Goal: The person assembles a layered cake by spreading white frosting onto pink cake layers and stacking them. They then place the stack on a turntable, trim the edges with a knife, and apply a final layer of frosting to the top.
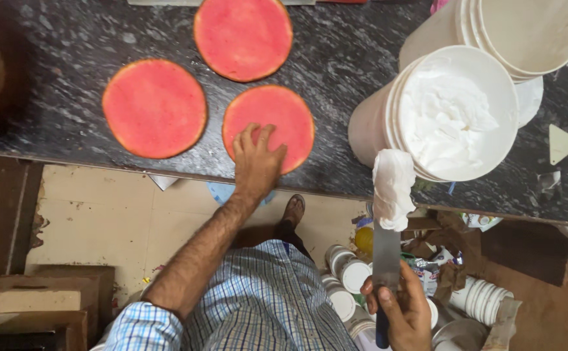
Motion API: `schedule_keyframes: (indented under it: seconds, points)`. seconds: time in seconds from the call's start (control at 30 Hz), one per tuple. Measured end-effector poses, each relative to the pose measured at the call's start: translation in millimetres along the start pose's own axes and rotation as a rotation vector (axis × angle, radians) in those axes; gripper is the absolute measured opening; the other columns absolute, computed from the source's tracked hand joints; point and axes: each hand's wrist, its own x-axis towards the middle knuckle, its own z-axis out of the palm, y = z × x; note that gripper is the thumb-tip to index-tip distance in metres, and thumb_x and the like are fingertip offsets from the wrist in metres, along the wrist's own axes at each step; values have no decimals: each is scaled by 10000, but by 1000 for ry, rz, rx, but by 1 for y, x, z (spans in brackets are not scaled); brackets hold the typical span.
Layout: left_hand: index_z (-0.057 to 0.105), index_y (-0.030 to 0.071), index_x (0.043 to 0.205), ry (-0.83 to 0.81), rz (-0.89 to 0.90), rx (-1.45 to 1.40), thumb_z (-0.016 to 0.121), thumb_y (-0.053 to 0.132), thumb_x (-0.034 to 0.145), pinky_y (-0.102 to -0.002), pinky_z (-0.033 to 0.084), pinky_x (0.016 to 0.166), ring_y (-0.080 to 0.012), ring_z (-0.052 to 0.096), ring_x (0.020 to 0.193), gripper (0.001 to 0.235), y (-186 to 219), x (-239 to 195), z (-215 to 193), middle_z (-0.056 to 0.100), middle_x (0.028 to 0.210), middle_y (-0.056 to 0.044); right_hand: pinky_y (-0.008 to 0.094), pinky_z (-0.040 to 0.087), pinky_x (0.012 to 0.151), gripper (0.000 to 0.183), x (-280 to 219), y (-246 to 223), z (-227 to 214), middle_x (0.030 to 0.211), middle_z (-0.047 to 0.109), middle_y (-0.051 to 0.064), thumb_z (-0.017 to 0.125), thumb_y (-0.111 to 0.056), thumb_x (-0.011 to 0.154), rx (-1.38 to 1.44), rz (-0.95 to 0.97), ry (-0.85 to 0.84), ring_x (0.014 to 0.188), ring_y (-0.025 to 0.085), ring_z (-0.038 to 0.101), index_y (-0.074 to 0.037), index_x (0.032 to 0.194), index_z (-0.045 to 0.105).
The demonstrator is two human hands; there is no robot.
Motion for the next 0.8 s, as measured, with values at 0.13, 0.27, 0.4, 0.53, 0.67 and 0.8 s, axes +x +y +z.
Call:
schedule_keyframes:
  seconds: [0.13,0.27,0.4,0.53,0.67,0.8]
  points:
    - [735,130,824,-57,-75,-23,719,120,765,-584,375,1049,-397,464,1300,62,3,8,-1,584,1279,-118,339,529,638,622,0,0,-6,940,690,209,557,13,955,-13,27,16,702,185,612,35,1545,362]
    - [693,60,889,-121,-57,-26,703,89,840,-561,375,1023,-395,446,1284,58,8,9,-10,573,1242,-138,344,529,627,624,6,-5,-1,933,690,210,557,11,954,-50,45,18,701,186,610,36,1546,361]
    - [677,21,1016,-503,-175,-354,639,114,926,-541,470,848,-411,621,1003,135,13,-69,-25,616,1183,-186,340,527,642,629,12,-9,1,953,692,206,574,16,949,-57,28,-13,704,181,602,53,1539,359]
    - [668,24,1054,-155,-112,-451,596,246,1022,-479,503,815,-344,643,923,236,-40,-185,-13,688,1048,-145,330,523,711,587,25,-16,18,1072,669,186,508,-9,1008,-178,-60,-4,785,173,596,37,1573,358]
    - [665,24,1196,209,-1391,-1149,523,360,1147,-422,430,776,-241,565,859,368,-131,-227,30,705,1069,-95,325,565,716,568,61,-10,76,1158,591,152,492,-31,1042,-583,-320,111,861,174,599,-130,1594,404]
    - [577,111,1295,473,-1633,-1617,412,557,1051,-439,483,1030,-250,595,1187,534,-182,-186,39,645,1282,-51,408,539,795,650,110,34,141,1103,559,188,569,-48,993,-1166,-340,96,946,285,601,-286,1580,426]
